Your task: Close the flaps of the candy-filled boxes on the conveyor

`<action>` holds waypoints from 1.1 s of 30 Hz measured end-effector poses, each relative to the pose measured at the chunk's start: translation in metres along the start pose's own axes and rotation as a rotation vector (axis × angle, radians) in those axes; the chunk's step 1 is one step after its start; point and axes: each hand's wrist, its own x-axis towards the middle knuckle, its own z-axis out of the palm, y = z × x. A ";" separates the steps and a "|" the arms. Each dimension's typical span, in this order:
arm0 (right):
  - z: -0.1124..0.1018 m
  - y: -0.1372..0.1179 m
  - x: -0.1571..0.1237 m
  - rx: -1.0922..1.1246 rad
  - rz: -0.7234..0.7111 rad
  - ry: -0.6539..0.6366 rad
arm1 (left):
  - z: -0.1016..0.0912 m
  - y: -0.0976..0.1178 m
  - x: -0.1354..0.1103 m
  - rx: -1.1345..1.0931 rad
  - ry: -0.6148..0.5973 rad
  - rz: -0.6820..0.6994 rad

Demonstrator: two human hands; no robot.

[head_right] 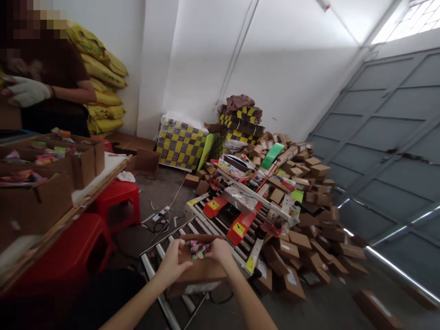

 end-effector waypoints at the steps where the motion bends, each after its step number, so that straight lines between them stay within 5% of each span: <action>1: -0.002 0.000 -0.002 0.008 -0.010 0.008 | 0.000 -0.003 0.002 0.013 0.066 -0.037; 3: -0.004 0.004 -0.011 0.047 -0.048 0.017 | -0.004 -0.005 0.007 0.023 0.084 -0.075; 9: 0.015 0.025 -0.036 0.189 -0.052 0.132 | -0.013 -0.004 0.027 -0.072 -0.269 0.051; 15: 0.047 0.030 -0.031 0.226 0.153 0.448 | -0.003 -0.014 -0.003 0.065 -0.114 0.124; 19: 0.048 0.032 -0.022 0.209 -0.097 0.609 | -0.003 -0.016 -0.020 0.044 -0.045 0.310; 24: 0.045 0.037 -0.020 0.215 -0.395 0.455 | -0.012 -0.011 -0.009 0.140 -0.137 0.408; 33: 0.064 0.016 -0.065 0.252 -0.297 0.286 | -0.015 0.018 -0.031 0.295 -0.213 0.266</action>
